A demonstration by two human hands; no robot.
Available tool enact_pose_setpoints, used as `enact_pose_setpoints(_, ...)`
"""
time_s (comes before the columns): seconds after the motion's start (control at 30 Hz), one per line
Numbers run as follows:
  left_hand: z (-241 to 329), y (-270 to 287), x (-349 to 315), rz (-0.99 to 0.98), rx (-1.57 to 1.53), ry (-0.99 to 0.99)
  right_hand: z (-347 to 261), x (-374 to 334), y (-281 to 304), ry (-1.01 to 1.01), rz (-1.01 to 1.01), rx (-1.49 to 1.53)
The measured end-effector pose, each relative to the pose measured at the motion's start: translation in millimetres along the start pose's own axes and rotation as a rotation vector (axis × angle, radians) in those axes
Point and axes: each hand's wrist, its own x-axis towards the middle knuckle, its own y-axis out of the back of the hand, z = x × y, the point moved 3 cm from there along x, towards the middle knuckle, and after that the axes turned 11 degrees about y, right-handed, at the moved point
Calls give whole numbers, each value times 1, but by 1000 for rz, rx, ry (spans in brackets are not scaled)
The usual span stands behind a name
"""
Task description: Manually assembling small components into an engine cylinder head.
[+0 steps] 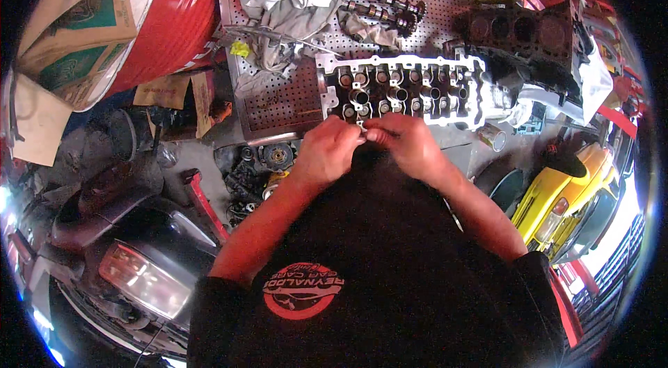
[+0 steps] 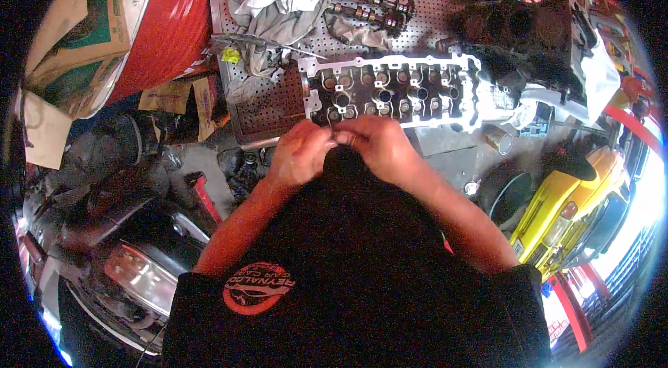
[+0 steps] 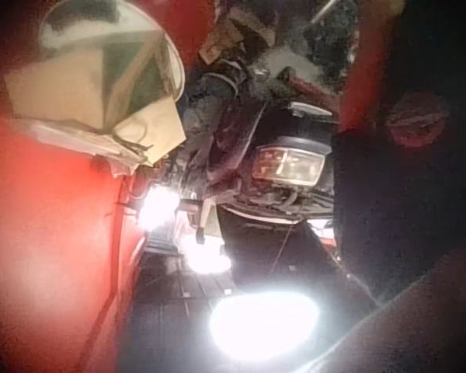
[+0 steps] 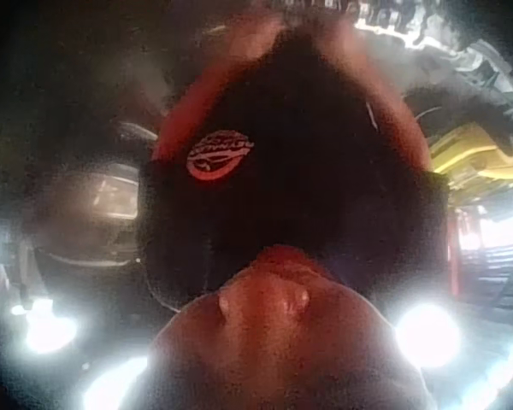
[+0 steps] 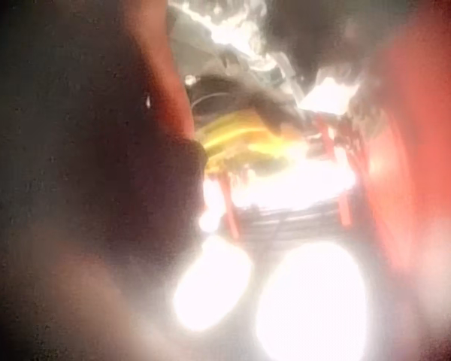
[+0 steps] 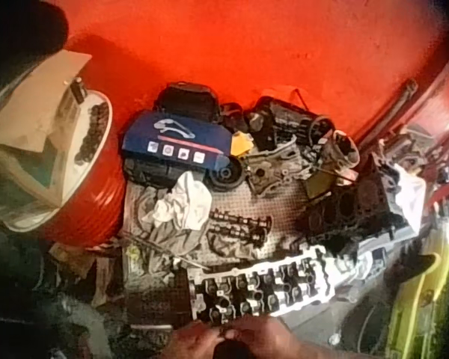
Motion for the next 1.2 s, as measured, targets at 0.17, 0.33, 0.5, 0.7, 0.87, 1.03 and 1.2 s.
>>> enact_pose_setpoints(0.17,-10,-2,17,-320,-324,518,-11,13,14,519,-145,-465)
enact_pose_setpoints(0.33,-8,-2,48,-21,140,17,19,47,32,224,-218,-324)
enact_pose_setpoints(0.5,-32,-24,65,-125,218,67,58,90,46,-242,-426,83)
enact_pose_setpoints(0.7,-53,-40,98,-110,388,-58,106,133,54,-614,-503,585)
enact_pose_setpoints(0.87,-90,-53,92,-141,389,37,61,146,50,-130,-475,-118)
enact_pose_setpoints(1.03,-76,-60,94,-127,454,131,75,143,50,488,-447,-772)
enact_pose_setpoints(1.2,-72,-63,97,-18,569,206,78,143,41,506,-515,-947)
